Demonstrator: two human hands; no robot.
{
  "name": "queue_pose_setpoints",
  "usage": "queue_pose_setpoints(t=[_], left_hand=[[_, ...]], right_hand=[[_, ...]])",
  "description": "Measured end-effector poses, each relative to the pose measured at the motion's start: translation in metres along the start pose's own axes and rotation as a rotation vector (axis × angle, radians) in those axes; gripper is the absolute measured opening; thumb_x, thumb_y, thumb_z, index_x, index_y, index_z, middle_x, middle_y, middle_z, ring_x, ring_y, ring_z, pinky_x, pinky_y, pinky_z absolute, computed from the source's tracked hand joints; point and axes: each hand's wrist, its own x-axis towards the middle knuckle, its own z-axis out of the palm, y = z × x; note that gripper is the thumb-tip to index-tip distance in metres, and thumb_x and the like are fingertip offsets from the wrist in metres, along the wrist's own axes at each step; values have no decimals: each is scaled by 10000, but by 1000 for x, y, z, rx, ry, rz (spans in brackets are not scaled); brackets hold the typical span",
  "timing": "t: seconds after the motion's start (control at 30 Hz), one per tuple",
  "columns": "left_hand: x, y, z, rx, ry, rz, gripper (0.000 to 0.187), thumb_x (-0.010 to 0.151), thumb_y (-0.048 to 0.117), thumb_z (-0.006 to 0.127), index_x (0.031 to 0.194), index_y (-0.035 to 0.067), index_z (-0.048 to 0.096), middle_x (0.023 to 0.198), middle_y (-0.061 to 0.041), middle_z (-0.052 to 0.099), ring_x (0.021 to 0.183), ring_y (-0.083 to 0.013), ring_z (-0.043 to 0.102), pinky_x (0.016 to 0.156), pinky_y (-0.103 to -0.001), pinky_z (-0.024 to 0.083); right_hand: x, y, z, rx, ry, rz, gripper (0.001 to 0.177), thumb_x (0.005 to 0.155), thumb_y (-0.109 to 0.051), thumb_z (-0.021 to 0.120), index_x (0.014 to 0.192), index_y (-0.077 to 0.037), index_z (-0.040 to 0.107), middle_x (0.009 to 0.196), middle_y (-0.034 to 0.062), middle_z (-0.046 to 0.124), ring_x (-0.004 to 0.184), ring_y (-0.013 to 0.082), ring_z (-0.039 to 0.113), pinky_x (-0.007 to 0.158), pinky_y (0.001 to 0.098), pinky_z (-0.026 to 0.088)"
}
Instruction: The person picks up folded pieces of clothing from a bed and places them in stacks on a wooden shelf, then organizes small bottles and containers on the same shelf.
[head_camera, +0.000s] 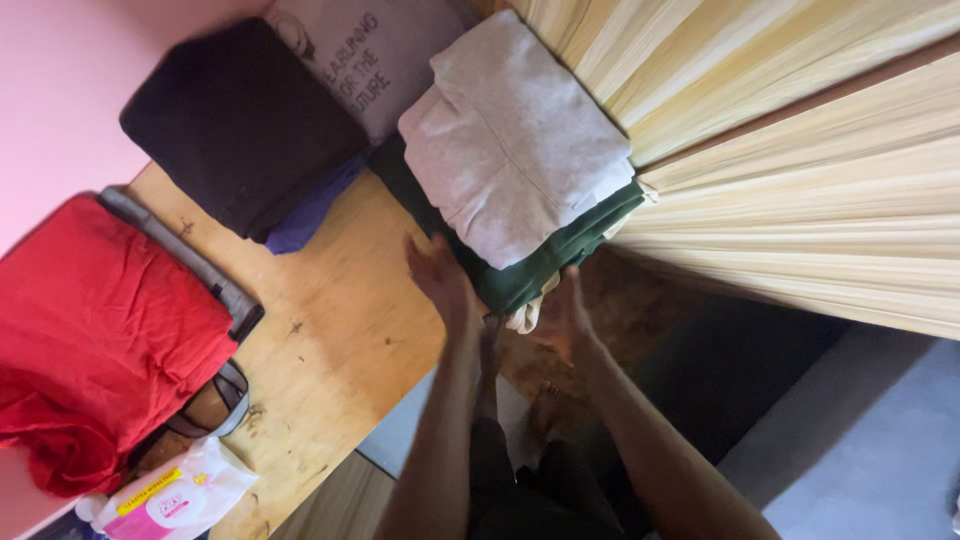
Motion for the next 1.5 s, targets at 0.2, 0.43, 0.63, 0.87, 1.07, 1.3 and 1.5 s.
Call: queue_pose_setpoints(t=[0.2,0.43,0.63,0.87,1.07,1.3,1.5], left_hand=[[-58,-19,-12,-94,-173,-633,592,837,446,513,1270,55,413,1180,-161,508,1027,-233,490,831,-335,407],[-42,2,-6,61,-236,-896,737,710,574,521,1259,130,310,1218,-65,448,1059,-227,477,733,-453,445],[-51,-26,-11,-112,-242,-751,733,751,595,546,1234,82,342,1174,-107,498,990,-243,539,713,-435,464],[-104,-68,-31,216,-298,-689,752,774,582,486,1298,79,294,1159,-103,463,791,-242,456,634,-394,354],[-183,-76,-22,567,-876,-594,734,746,512,599,1256,36,370,1205,-135,534,1104,-214,482,893,-344,386],[-299,-8,61,148,-1703,-352,594,767,172,674,1266,-9,409,1126,-126,571,1008,-143,553,839,-258,461],[-422,87,120,84,-1959,-315,209,844,162,566,918,-30,602,620,-17,568,507,-57,492,444,-200,408]], right_hand=[[67,37,-2,378,-196,74,683,811,-664,349,1173,-93,444,1070,96,560,915,245,576,737,428,502],[88,49,-12,490,-187,26,609,862,-563,400,1217,-74,477,1122,85,588,971,218,605,813,381,531],[31,7,-27,-237,65,135,681,980,-480,422,1329,90,297,1295,349,93,1138,507,56,903,568,46],[-41,4,-144,-270,262,149,661,810,-527,431,1301,-85,424,1292,136,479,1171,288,464,939,442,374],[-124,33,-244,-45,417,13,797,804,-590,418,1392,-114,164,1371,161,327,1248,308,359,988,489,339],[-201,48,-305,320,504,-259,720,801,-526,451,1351,-103,260,1301,152,421,1114,286,483,865,436,453],[-276,54,-350,453,566,-563,594,797,-302,606,1289,-88,351,1168,118,520,955,227,571,794,361,496]])
